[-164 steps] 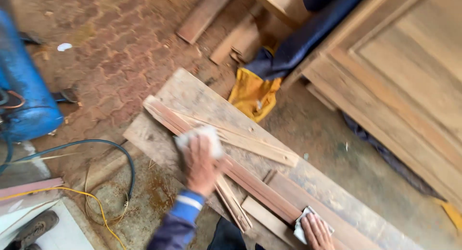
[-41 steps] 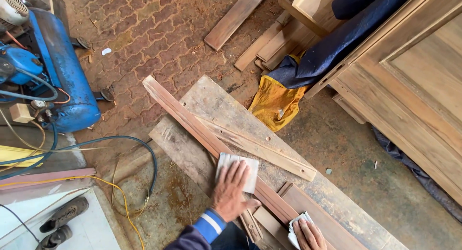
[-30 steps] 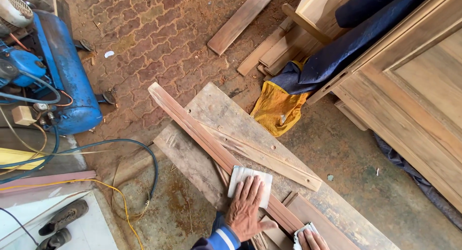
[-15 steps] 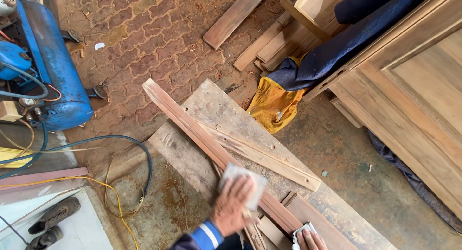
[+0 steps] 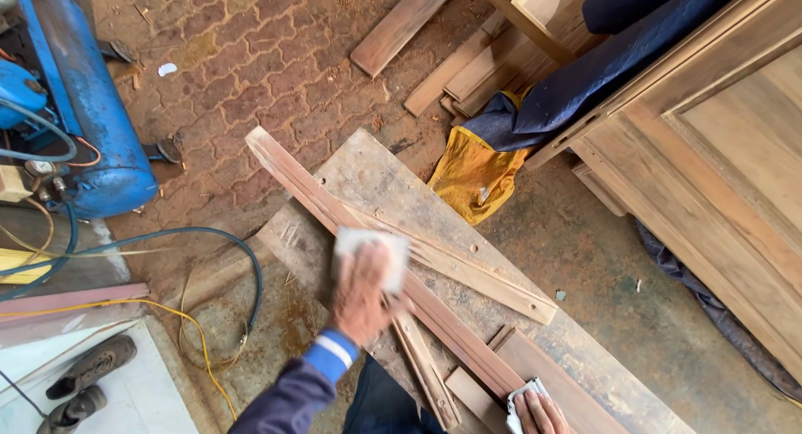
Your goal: Sanding thin wooden strips with sandpaper in a workshop.
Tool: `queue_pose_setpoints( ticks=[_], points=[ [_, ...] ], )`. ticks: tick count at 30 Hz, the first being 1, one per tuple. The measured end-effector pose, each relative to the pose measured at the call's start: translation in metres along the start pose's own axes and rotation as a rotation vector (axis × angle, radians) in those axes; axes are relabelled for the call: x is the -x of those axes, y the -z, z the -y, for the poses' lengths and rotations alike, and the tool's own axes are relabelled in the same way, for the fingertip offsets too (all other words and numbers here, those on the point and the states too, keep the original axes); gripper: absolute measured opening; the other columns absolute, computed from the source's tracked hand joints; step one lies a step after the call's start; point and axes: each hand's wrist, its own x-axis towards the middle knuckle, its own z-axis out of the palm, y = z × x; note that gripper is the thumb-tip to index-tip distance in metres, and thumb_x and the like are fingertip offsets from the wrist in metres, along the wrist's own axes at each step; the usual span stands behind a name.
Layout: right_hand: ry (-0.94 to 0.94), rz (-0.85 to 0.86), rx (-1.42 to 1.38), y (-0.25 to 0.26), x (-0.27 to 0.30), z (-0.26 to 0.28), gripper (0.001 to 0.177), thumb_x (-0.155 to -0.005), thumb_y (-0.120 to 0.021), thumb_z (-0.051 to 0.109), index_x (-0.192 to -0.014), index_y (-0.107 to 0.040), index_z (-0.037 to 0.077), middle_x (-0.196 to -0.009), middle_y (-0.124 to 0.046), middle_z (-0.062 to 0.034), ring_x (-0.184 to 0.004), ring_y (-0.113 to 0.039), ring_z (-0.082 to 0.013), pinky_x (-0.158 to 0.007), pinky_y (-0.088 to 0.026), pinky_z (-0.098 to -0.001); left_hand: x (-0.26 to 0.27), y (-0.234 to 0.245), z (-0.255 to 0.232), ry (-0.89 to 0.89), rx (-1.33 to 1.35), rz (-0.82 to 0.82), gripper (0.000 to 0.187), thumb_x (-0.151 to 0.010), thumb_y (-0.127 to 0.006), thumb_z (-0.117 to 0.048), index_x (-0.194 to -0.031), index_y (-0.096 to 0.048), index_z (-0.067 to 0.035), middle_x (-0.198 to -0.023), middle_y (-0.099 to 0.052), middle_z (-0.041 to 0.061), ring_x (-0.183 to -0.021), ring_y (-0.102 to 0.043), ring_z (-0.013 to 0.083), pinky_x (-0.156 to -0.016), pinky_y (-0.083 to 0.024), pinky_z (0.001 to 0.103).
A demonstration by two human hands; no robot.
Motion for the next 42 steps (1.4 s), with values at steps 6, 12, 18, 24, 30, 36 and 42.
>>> queue_pose_setpoints(
  ticks=[6, 12, 18, 24, 30, 36, 42],
  points=[
    [-0.078, 0.135, -0.073, -0.004, 0.008, 0.009, 0.032, -0.079, -0.073, 0.017, -0.111, -0.074, 0.012, -0.115, -0.070, -0.0109, -0.104, -0.070, -0.0301, -0.089, -0.060, -0.0459, 0.005, 0.013, -0.066, 0.090, 0.467, -0.246, 0.132, -0.081, -0.030, -0.095, -0.164, -0.001, 0.002, -0.170, -0.002, 0.030, -0.159, -0.002, 0.0418, -0.126, 0.004, 0.056],
    [-0.032, 0.078, -0.062, -0.004, 0.006, -0.003, 0.032, -0.082, -0.073, 0.017, -0.114, -0.073, 0.011, -0.116, -0.068, -0.0142, -0.105, -0.069, -0.0301, -0.089, -0.060, -0.0446, 0.001, 0.003, 0.003, -0.112, -0.189, -0.018, 0.125, -0.082, -0.031, -0.099, -0.167, -0.010, -0.009, -0.172, -0.010, 0.017, -0.159, -0.010, 0.0311, -0.129, -0.002, 0.047],
    [-0.018, 0.060, -0.065, -0.004, 0.005, 0.003, 0.031, -0.085, -0.073, 0.016, -0.116, -0.073, 0.011, -0.118, -0.069, -0.0144, -0.107, -0.069, -0.0303, -0.090, -0.060, -0.0436, 0.015, 0.023, -0.061, 0.094, 0.343, -0.232, 0.123, -0.080, -0.027, -0.093, -0.164, -0.013, -0.003, -0.170, -0.012, 0.025, -0.158, -0.011, 0.0407, -0.128, -0.003, 0.054],
    [-0.086, 0.135, -0.053, 0.025, -0.028, 0.013, 0.034, -0.081, -0.072, 0.014, -0.115, -0.074, 0.013, -0.120, -0.069, -0.0125, -0.108, -0.068, -0.0295, -0.091, -0.059, -0.0438, 0.025, 0.004, -0.025, -0.165, 0.133, -0.010, 0.110, -0.084, -0.027, -0.090, -0.166, -0.018, -0.017, -0.175, -0.021, 0.013, -0.163, -0.019, 0.0303, -0.133, -0.007, 0.049],
    [-0.092, 0.039, -0.043, 0.017, -0.029, 0.017, 0.034, -0.084, -0.073, 0.013, -0.118, -0.073, 0.013, -0.124, -0.068, -0.0110, -0.113, -0.066, -0.0280, -0.096, -0.057, -0.0423, 0.015, 0.006, -0.050, 0.131, 0.282, -0.169, 0.123, -0.079, -0.033, -0.092, -0.163, -0.014, -0.005, -0.169, -0.018, 0.025, -0.158, -0.014, 0.0397, -0.127, -0.005, 0.053],
    [-0.077, 0.074, -0.045, 0.000, -0.001, 0.004, 0.034, -0.081, -0.075, 0.015, -0.115, -0.074, 0.014, -0.118, -0.069, -0.0116, -0.107, -0.068, -0.0285, -0.090, -0.060, -0.0433, 0.026, -0.021, -0.048, -0.334, 0.035, -0.043, 0.102, -0.091, -0.063, -0.073, -0.163, -0.026, -0.010, -0.169, -0.025, 0.017, -0.156, -0.023, 0.0306, -0.129, -0.010, 0.047],
    [-0.087, 0.042, -0.067, -0.008, 0.010, 0.000, 0.033, -0.081, -0.075, 0.018, -0.114, -0.073, 0.015, -0.117, -0.069, -0.0119, -0.102, -0.070, -0.0308, -0.088, -0.061, -0.0455, 0.006, 0.000, -0.005, -0.388, 0.026, -0.106, 0.082, -0.092, -0.077, -0.044, -0.157, -0.040, -0.012, -0.168, -0.038, 0.009, -0.155, -0.033, 0.0277, -0.133, -0.021, 0.042]
  ],
)
